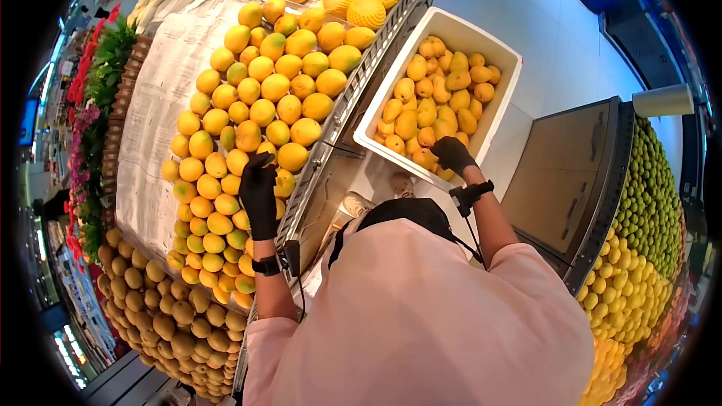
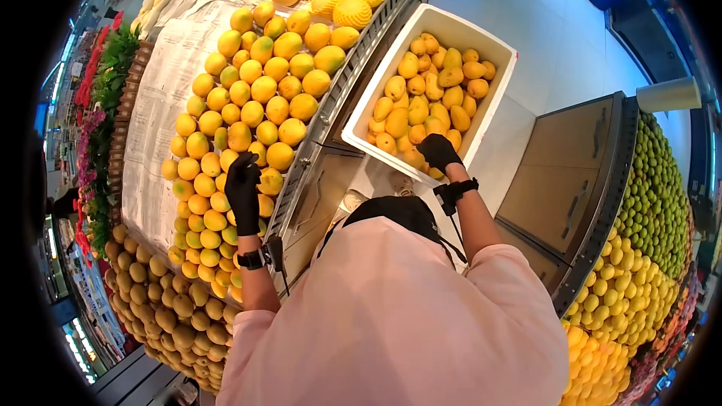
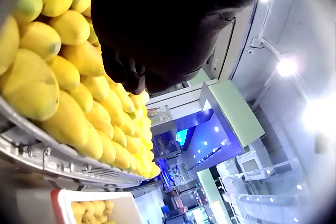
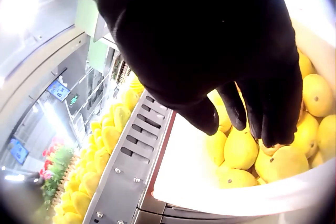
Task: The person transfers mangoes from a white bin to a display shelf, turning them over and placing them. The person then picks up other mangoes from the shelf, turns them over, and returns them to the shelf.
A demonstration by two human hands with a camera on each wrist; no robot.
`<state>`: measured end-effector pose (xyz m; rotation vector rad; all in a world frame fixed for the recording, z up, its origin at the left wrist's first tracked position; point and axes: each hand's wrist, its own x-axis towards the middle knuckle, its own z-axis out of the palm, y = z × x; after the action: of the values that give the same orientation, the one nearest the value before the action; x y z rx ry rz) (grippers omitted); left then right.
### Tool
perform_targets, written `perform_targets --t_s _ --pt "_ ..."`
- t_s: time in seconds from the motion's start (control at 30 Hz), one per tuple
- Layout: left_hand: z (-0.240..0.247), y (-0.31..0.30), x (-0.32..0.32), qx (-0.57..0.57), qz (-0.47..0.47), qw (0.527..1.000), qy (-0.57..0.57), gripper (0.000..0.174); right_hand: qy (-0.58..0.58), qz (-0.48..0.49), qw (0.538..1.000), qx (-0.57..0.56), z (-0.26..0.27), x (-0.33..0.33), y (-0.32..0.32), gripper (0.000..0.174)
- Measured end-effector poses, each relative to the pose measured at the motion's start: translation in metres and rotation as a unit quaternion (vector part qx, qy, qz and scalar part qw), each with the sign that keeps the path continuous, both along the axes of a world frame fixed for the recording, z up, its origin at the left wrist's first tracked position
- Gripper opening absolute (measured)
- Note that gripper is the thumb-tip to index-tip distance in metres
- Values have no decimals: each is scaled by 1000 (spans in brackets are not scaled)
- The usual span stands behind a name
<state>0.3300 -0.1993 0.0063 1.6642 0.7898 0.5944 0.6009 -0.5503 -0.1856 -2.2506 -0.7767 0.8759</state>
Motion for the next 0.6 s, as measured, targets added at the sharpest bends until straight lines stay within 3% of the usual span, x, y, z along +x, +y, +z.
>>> perform_targets --t_s 0.07,0.13,0.17,0.23,0.3,0.4,0.5,0.6 --pt "-11 -17 7 20 -2 1000 3 23 -84 43 995 31 -18 10 -15 25" --pt "-4 -38 14 -15 -3 1000 13 24 -161 95 980 -64 -11 21 -22 22" --pt "-7 -42 14 -31 -3 999 10 23 -269 173 938 -136 -25 31 -26 20" --pt "-9 -49 16 -47 11 998 40 23 -192 78 968 -140 -48 46 -36 20" --pt "-12 -57 16 -50 24 997 44 21 -226 167 933 -226 -40 53 -37 26" --pt "-14 -68 15 -51 37 997 47 22 -126 11 974 -185 -79 63 -38 31" --pt "-16 -77 12 -35 19 997 64 24 -17 -216 968 -125 -83 59 -20 38" --pt "-19 -87 9 -58 3 997 59 25 -16 -180 964 -193 -44 62 6 44"
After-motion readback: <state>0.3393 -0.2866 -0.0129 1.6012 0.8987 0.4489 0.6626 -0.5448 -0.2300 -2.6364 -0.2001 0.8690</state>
